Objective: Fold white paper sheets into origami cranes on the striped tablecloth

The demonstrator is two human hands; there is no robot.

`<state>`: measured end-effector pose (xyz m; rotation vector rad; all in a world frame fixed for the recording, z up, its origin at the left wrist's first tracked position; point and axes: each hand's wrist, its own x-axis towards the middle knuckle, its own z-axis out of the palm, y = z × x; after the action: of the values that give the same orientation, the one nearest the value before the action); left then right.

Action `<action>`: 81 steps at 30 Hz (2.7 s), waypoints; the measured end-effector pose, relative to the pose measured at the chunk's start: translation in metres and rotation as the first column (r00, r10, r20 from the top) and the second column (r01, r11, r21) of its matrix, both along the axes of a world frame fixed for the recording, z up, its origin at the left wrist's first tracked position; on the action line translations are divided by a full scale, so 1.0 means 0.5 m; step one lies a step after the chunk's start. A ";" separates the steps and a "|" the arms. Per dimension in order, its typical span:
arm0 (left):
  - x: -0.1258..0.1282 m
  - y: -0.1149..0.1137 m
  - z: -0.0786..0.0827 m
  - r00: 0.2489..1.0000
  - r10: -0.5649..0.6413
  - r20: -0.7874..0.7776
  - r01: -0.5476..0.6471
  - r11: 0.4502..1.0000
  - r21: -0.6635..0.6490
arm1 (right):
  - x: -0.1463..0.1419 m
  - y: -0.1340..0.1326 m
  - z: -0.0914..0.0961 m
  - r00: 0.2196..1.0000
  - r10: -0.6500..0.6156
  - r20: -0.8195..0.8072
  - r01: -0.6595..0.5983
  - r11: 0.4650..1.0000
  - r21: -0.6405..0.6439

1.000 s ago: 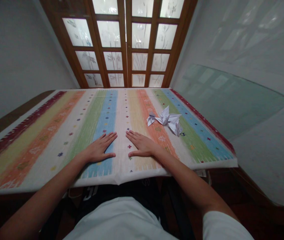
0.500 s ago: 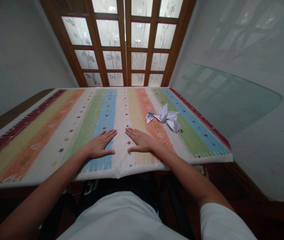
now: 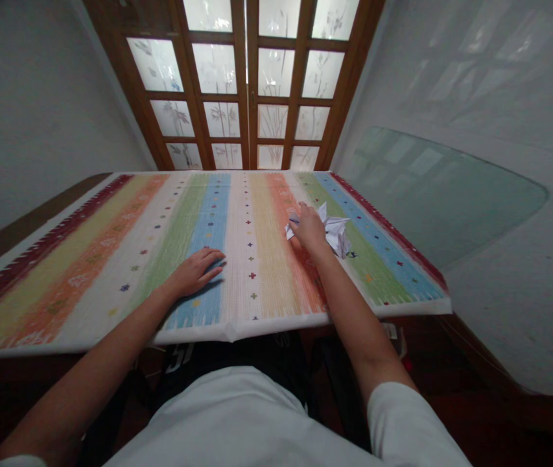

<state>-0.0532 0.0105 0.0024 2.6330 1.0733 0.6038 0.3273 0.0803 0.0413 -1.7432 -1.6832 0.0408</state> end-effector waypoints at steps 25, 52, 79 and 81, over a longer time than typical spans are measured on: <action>0.063 0.021 -0.004 0.911 0.269 0.312 -0.233 0.961 -0.150 | -0.053 0.036 -0.057 0.999 0.014 -0.040 -0.017 0.998 -0.062; 0.073 -0.010 0.014 0.685 0.413 0.600 -0.119 0.876 -0.467 | -0.195 -0.039 -0.054 0.183 0.451 -0.873 -0.755 0.633 0.169; 0.085 -0.009 0.006 0.776 0.332 0.536 -0.112 0.910 -0.400 | -0.225 -0.042 -0.085 0.331 0.515 -0.791 -0.828 0.560 0.018; 0.083 -0.007 0.005 0.775 0.335 0.535 -0.116 0.908 -0.402 | -0.224 -0.041 -0.087 0.339 0.522 -0.783 -0.824 0.566 0.021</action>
<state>-0.0115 0.0069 0.0048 1.8157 1.1592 1.0887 0.2151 0.0599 -0.0022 -0.8168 -1.6794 1.3932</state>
